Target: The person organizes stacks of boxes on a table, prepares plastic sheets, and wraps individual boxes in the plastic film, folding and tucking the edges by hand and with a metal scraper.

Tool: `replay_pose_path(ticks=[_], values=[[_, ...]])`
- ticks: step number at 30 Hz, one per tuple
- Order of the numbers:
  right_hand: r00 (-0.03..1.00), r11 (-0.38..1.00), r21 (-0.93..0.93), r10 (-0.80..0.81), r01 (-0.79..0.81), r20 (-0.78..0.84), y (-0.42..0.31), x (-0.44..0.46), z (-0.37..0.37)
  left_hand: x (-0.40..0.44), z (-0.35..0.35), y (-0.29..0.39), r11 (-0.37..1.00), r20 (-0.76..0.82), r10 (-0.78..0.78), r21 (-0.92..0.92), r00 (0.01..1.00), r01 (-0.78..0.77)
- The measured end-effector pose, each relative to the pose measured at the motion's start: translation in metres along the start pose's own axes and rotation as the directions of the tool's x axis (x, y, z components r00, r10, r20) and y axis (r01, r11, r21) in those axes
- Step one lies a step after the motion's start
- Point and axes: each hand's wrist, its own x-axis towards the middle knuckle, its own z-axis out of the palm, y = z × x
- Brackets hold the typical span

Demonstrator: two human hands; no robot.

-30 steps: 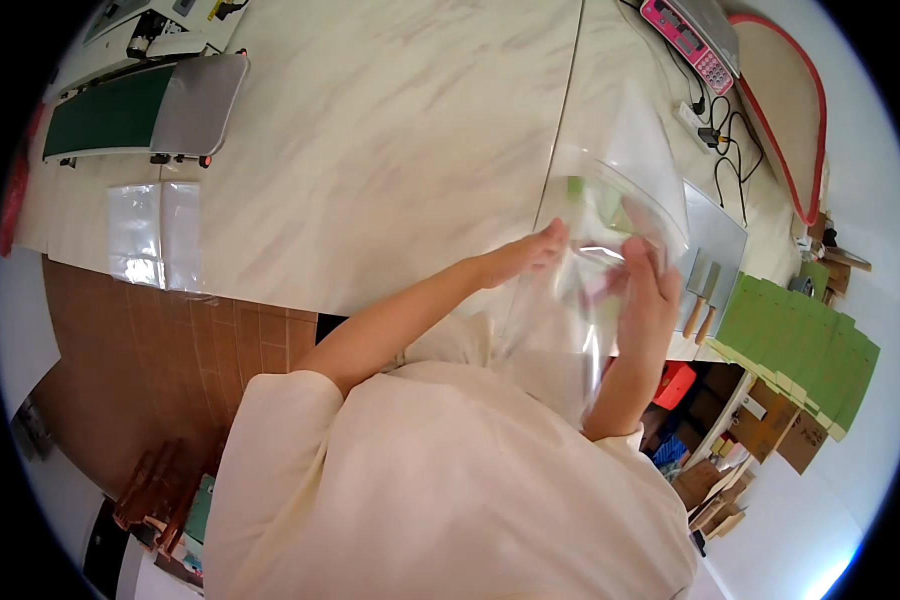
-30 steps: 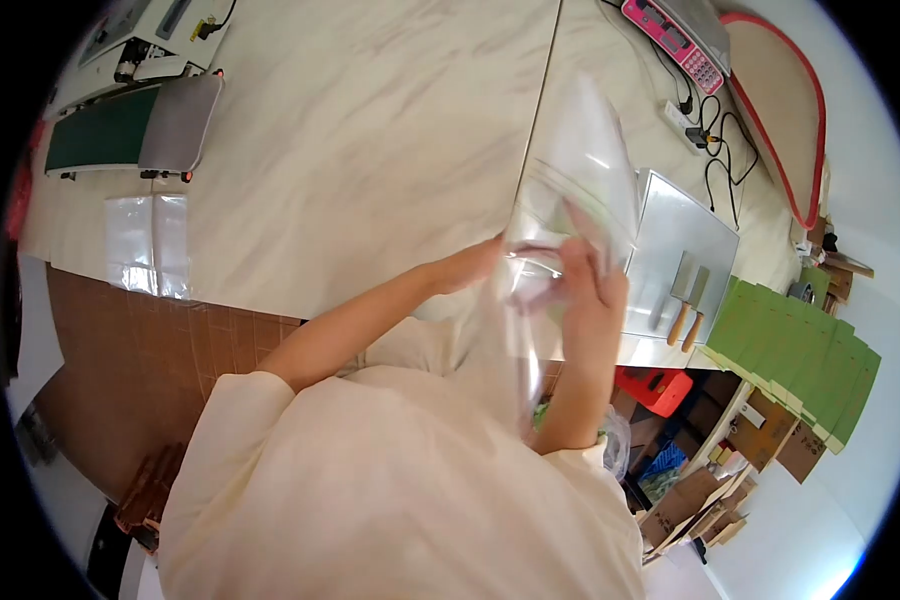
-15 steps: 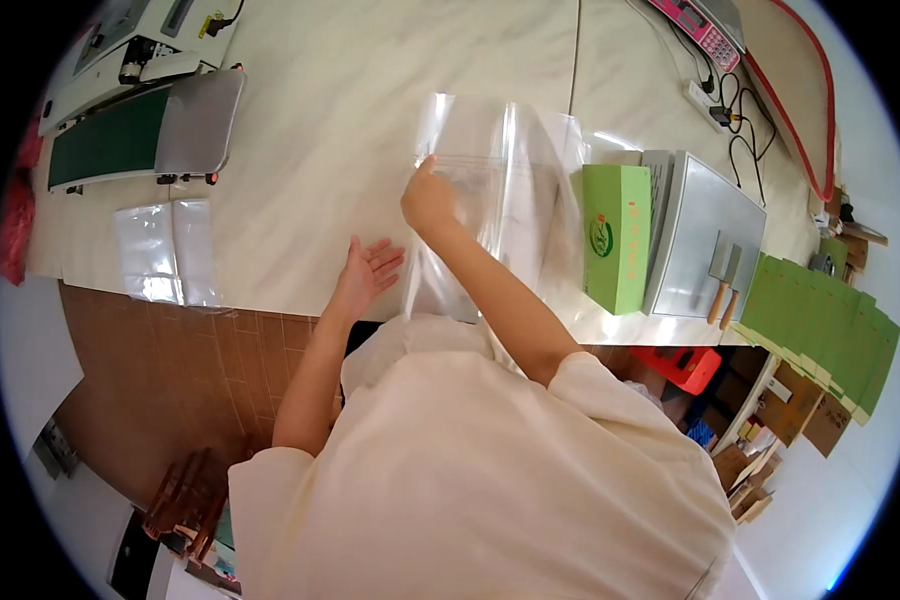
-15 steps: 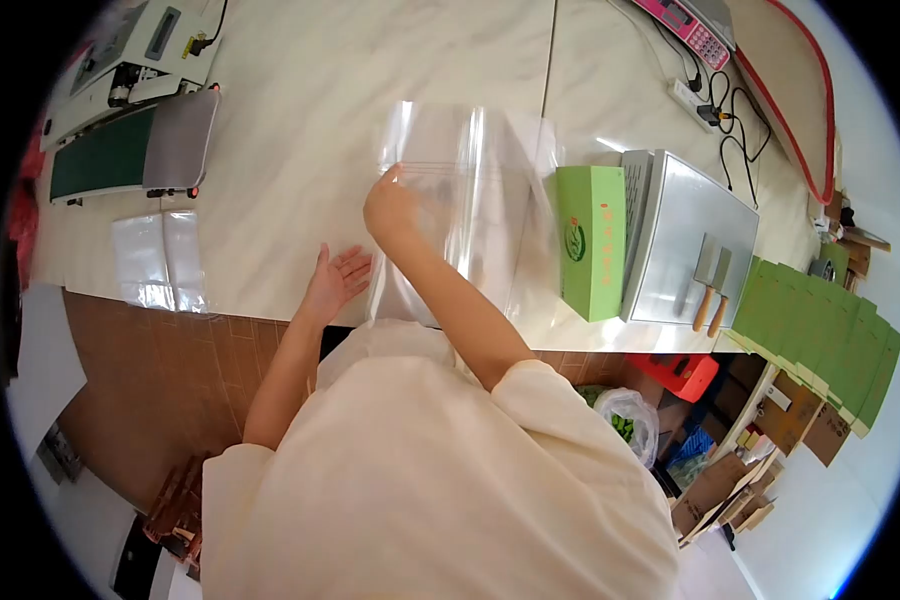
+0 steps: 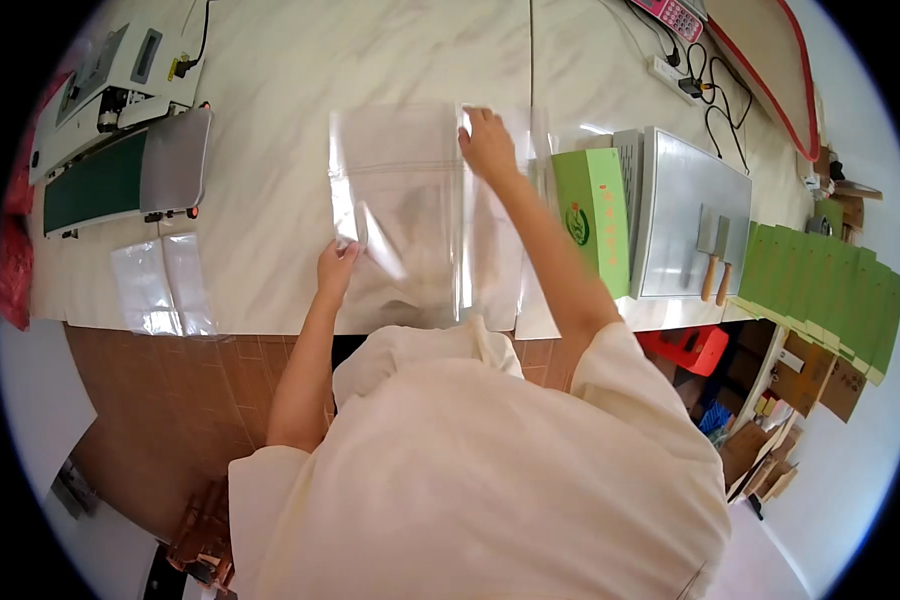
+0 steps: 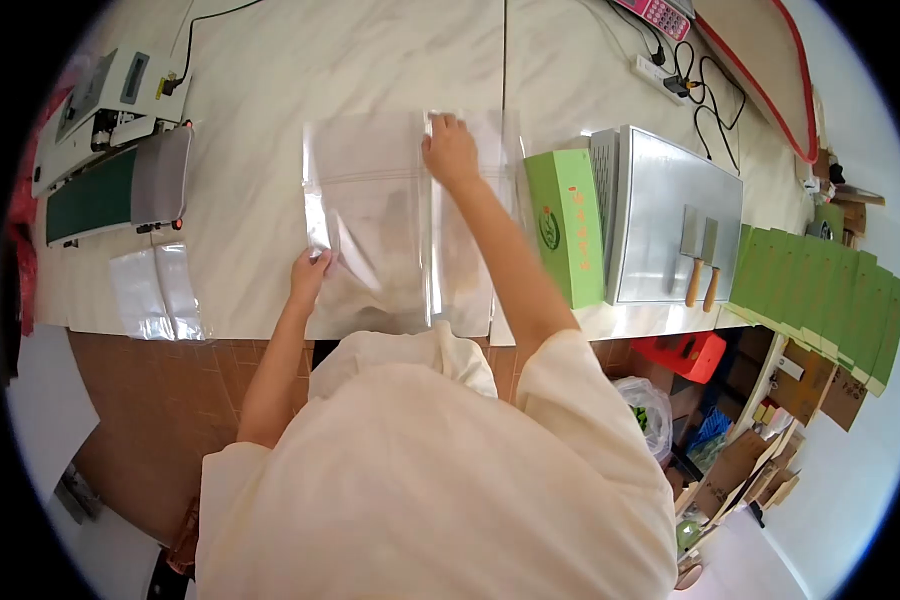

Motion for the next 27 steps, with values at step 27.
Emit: replay_pose_path(ticks=[27], values=[[0.954,0.991,-0.091,-0.124,0.102,-0.272,0.025,-0.082,-0.071,0.011,-0.036,0.01,0.985,-0.073,-0.108,0.129,0.991,0.117]])
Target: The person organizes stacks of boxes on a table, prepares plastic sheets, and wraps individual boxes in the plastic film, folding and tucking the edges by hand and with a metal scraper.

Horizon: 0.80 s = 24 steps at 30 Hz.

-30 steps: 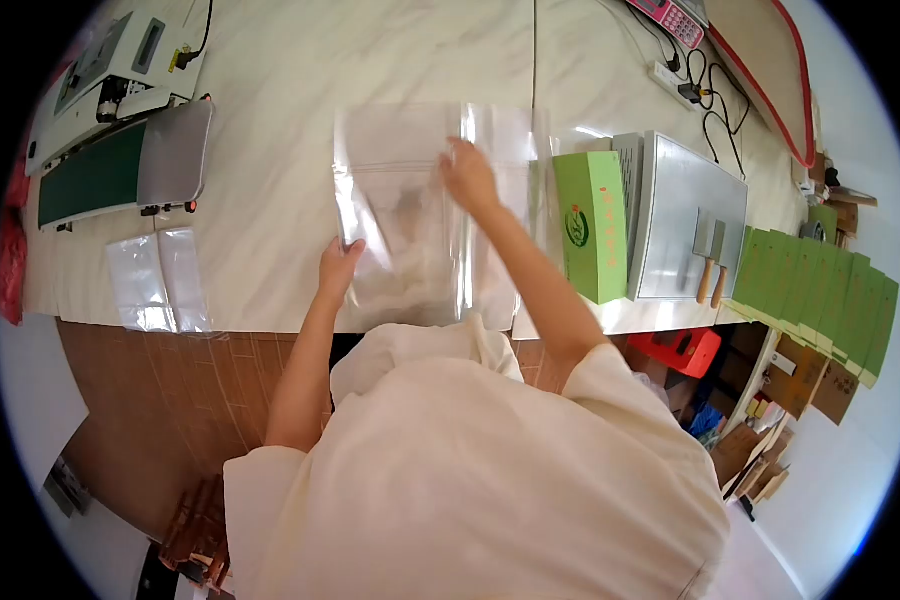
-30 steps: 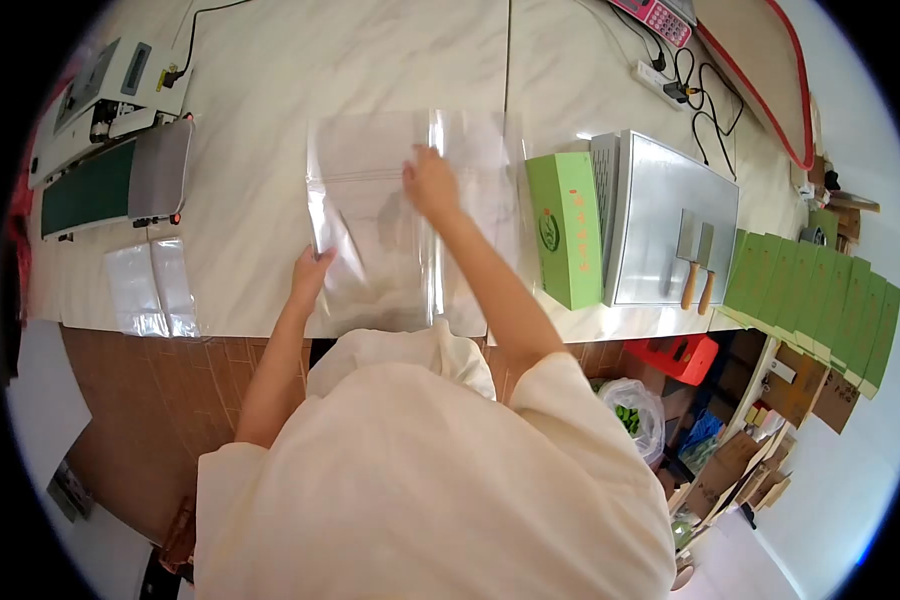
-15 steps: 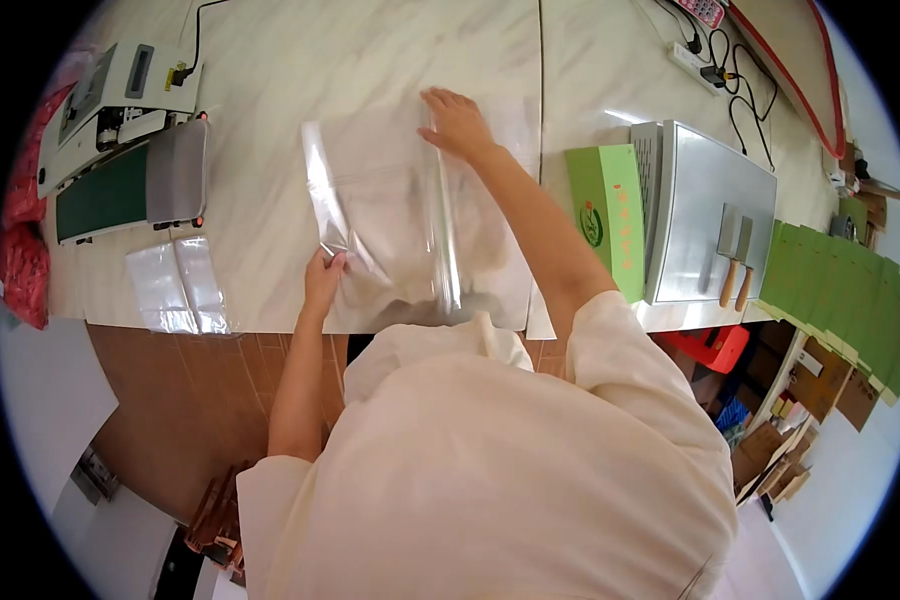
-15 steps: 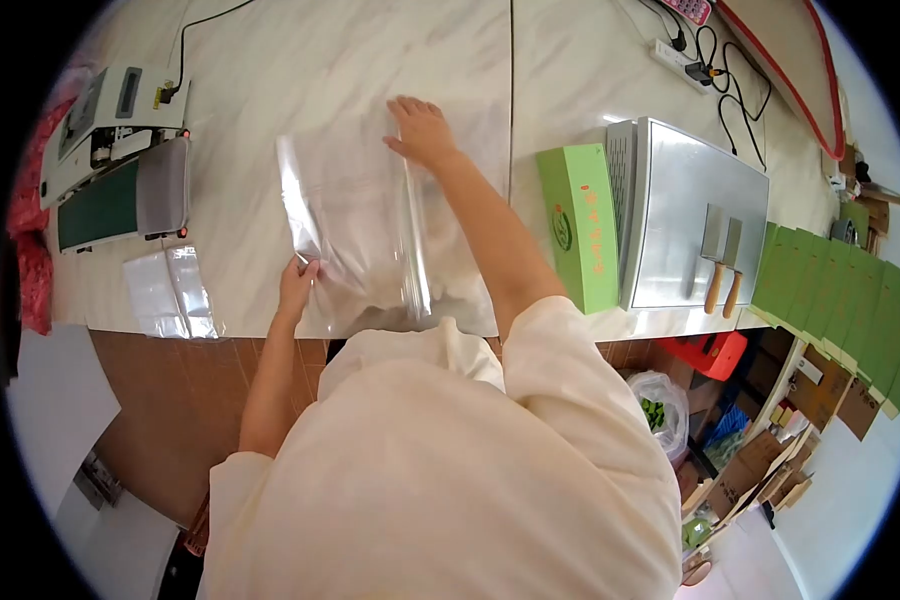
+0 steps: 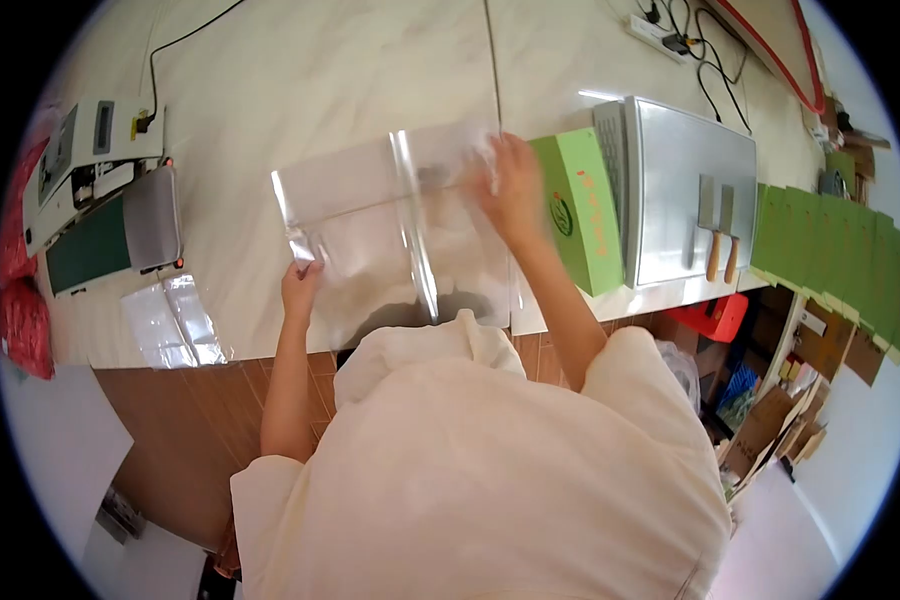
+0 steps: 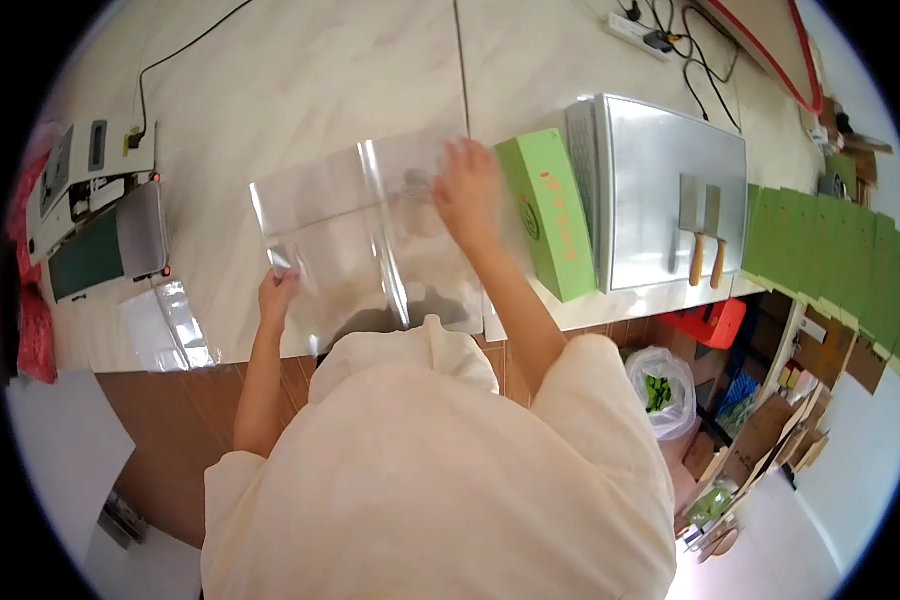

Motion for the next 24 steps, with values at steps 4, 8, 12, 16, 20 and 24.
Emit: replay_pose_path(ticks=[4,8,12,16,20,24], values=[[0.975,0.949,-0.237,0.18,-0.206,-0.127,0.041,-0.044,-0.065,0.013,0.004,-0.021,0.991,-0.037,0.116,-0.063,0.993,-0.118],[0.907,0.86,-0.288,0.398,-0.42,-0.136,0.058,-0.076,-0.076,0.015,0.005,-0.017,0.986,-0.044,0.156,0.071,0.987,-0.153],[0.833,0.783,-0.313,0.552,-0.537,-0.048,0.062,-0.072,-0.076,0.022,0.012,-0.016,0.987,-0.073,0.157,-0.025,0.985,-0.159],[0.851,0.823,-0.226,0.52,-0.521,-0.07,0.07,-0.08,-0.073,0.032,0.012,-0.027,0.969,-0.136,0.243,0.083,0.96,-0.233],[0.703,0.679,0.208,0.709,-0.704,0.061,0.044,-0.093,-0.089,0.014,0.018,-0.008,0.947,-0.123,0.319,0.087,0.94,-0.31],[0.608,0.436,0.519,0.763,-0.735,0.219,0.001,-0.078,-0.117,0.025,0.032,-0.016,0.941,-0.118,0.336,0.071,0.934,-0.33]])
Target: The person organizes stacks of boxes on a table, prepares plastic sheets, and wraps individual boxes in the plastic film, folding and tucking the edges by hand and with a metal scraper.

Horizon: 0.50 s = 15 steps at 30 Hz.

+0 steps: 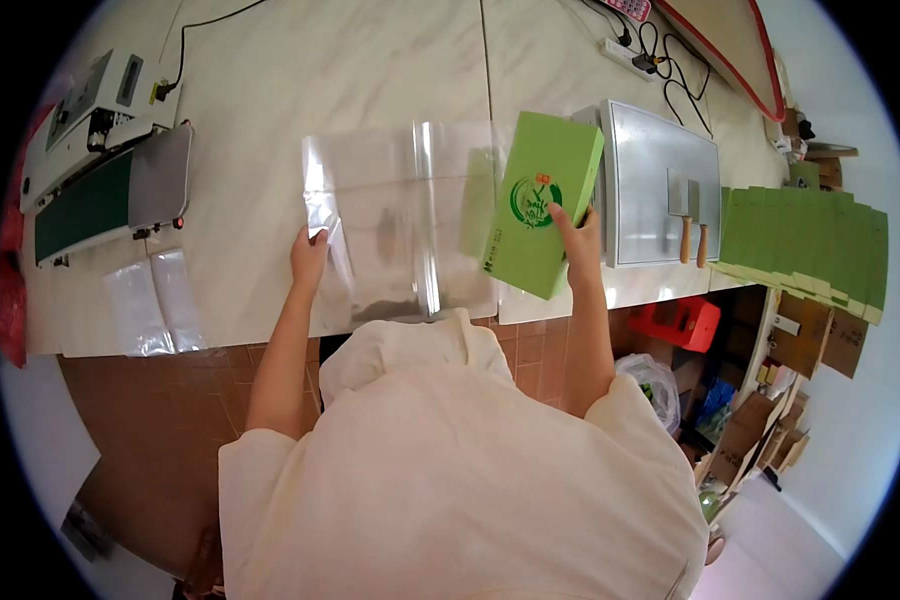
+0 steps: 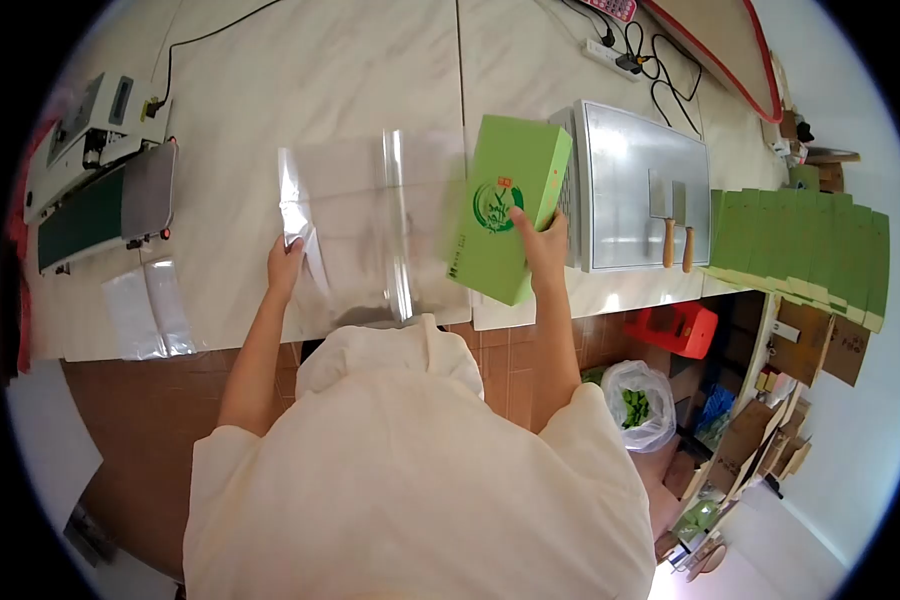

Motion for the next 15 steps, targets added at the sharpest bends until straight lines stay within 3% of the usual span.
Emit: replay_pose_path(ticks=[2,3,5,6,8,11,15], values=[[0.981,0.98,0.199,-0.028,-0.01,0.19,-0.02,-0.006,0.002,-0.002,0.003,-0.002,0.998,-0.01,0.003,0.067,1.0,-0.002],[0.979,0.983,0.185,-0.034,-0.004,0.203,-0.025,-0.007,0.006,-0.004,0.004,-0.005,0.999,-0.02,-0.009,0.053,1.0,0.01],[0.954,0.982,0.024,-0.185,0.185,0.235,-0.037,-0.006,0.017,-0.008,0.004,-0.01,0.999,-0.081,0.011,0.043,0.997,-0.007],[0.947,0.98,0.014,-0.194,0.197,0.254,-0.044,-0.006,0.024,-0.011,0.003,-0.013,1.0,-0.098,-0.003,0.028,0.995,0.006],[0.929,0.98,-0.016,-0.181,0.196,0.322,-0.06,-0.009,0.04,-0.018,-0.001,-0.017,0.959,-0.022,-0.084,-0.272,0.996,0.075],[0.949,0.967,-0.2,-0.091,0.156,0.301,-0.077,-0.014,0.071,-0.026,-0.008,-0.031,0.954,0.006,-0.098,-0.282,0.995,0.096],[0.94,0.883,-0.379,-0.17,0.278,0.295,-0.052,-0.032,0.119,-0.037,-0.006,-0.031,0.943,-0.007,-0.135,-0.307,0.991,0.127]])
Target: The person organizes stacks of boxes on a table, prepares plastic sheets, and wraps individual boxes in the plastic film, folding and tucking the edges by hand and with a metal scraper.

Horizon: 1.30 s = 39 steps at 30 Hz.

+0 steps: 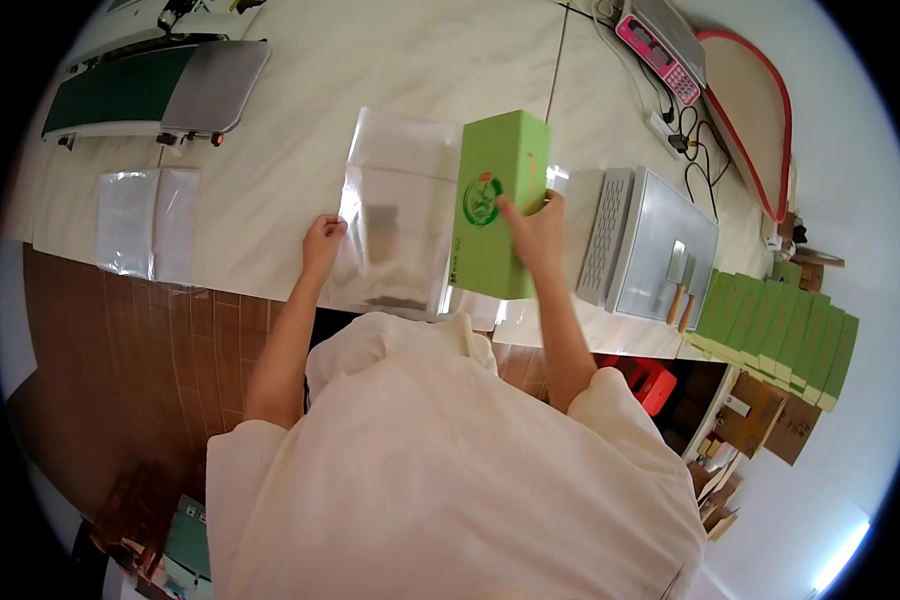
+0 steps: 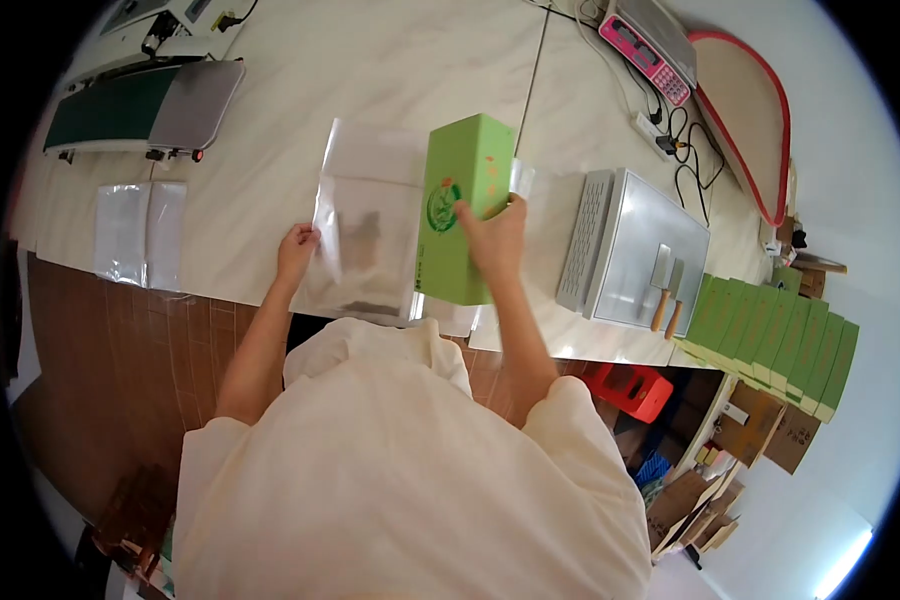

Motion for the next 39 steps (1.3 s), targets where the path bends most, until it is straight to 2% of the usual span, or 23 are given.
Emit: replay_pose_path(ticks=[2,3,5,6,8,12,14,16,18,20,21,25,27,33,37,39], values=[[0.937,0.918,-0.341,-0.284,0.204,-0.204,0.006,-0.015,0.037,-0.004,0.002,0.003,0.997,-0.025,0.077,-0.026,0.997,-0.078],[0.938,0.918,-0.341,-0.282,0.203,-0.203,0.0,-0.024,0.048,-0.004,0.003,0.005,0.997,-0.025,0.075,-0.025,0.997,-0.076],[0.985,0.973,-0.21,-0.124,0.096,-0.124,-0.013,-0.042,0.065,-0.004,0.001,0.008,0.998,-0.022,0.059,-0.018,0.998,-0.059],[0.985,0.976,-0.203,-0.111,0.083,-0.13,-0.004,-0.044,0.076,-0.001,-0.001,0.006,0.998,-0.012,0.059,-0.007,0.998,-0.06],[0.94,0.879,-0.423,-0.306,0.22,-0.148,0.023,-0.045,0.099,0.005,0.0,-0.001,0.997,0.03,0.026,0.073,0.999,-0.028],[0.933,0.832,-0.497,-0.342,0.245,-0.115,0.017,-0.049,0.114,-0.001,-0.003,0.007,0.996,0.075,0.04,0.078,0.996,-0.046],[0.938,0.848,-0.487,-0.314,0.209,-0.145,0.014,-0.051,0.12,0.008,-0.003,-0.006,0.987,0.058,0.08,0.134,0.995,-0.087],[0.941,0.859,-0.484,-0.285,0.166,-0.183,0.013,-0.052,0.123,0.006,-0.006,0.013,0.976,0.104,0.079,0.195,0.991,-0.098],[0.943,0.877,-0.438,-0.29,0.196,-0.16,0.012,-0.052,0.121,0.003,-0.004,0.031,0.966,0.146,0.073,0.234,0.987,-0.106],[0.946,0.885,-0.435,-0.266,0.165,-0.184,0.011,-0.053,0.121,0.006,-0.003,0.043,0.868,0.206,0.051,0.475,0.977,-0.146],[0.951,0.896,-0.417,-0.249,0.153,-0.185,0.009,-0.052,0.121,0.005,0.0,0.048,0.865,0.207,0.12,0.459,0.971,-0.204],[0.957,0.903,-0.421,-0.195,0.088,-0.216,0.007,-0.053,0.118,-0.003,0.01,0.057,0.883,0.217,0.196,0.386,0.956,-0.268],[0.956,0.908,-0.401,-0.215,0.122,-0.197,0.01,-0.058,0.114,-0.007,0.016,0.056,0.801,0.135,0.327,0.485,0.935,-0.35],[0.958,0.933,-0.351,-0.17,0.082,-0.229,0.009,-0.067,0.11,-0.005,0.02,0.054,0.849,0.209,0.25,0.421,0.945,-0.318],[0.967,0.958,-0.285,-0.113,0.044,-0.23,0.006,-0.078,0.088,-0.002,0.027,0.056,0.856,0.169,0.187,0.456,0.968,-0.245],[0.983,0.968,-0.247,-0.086,0.044,-0.164,0.006,-0.081,0.071,-0.002,0.029,0.061,0.843,0.123,0.178,0.493,0.976,-0.216]])
